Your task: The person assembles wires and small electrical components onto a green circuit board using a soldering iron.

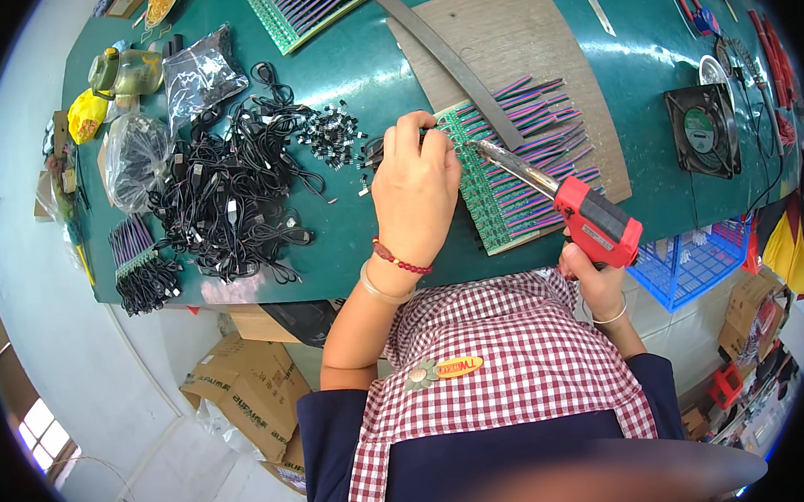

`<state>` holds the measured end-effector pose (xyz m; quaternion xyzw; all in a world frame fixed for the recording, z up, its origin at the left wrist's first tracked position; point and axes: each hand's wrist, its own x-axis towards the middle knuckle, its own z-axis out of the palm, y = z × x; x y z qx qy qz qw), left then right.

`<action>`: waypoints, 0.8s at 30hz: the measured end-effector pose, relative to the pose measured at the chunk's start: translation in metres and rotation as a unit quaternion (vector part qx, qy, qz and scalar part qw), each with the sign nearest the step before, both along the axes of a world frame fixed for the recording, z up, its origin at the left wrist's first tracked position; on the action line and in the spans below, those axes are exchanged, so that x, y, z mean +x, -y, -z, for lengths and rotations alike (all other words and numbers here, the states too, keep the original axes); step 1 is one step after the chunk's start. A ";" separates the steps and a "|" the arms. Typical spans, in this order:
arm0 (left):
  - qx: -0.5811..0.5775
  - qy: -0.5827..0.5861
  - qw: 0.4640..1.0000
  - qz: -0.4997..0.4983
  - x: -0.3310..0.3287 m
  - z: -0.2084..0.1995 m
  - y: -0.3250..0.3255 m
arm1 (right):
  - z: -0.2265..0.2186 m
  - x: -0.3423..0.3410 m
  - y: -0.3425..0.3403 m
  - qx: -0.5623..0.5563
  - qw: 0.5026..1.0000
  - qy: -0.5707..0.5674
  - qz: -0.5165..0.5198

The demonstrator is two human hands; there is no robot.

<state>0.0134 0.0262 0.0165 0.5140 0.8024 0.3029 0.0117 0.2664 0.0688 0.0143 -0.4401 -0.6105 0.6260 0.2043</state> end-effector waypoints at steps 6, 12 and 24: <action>-0.013 -0.005 1.000 0.007 -0.001 -0.002 -0.001 | -0.003 0.001 0.003 -0.028 0.999 0.009 0.031; -0.014 -0.002 1.000 0.012 -0.002 -0.001 -0.001 | -0.009 -0.007 0.003 0.027 0.999 0.034 -0.019; -0.016 -0.003 1.000 0.014 -0.002 -0.003 -0.001 | -0.016 -0.007 0.003 0.008 1.000 0.022 0.009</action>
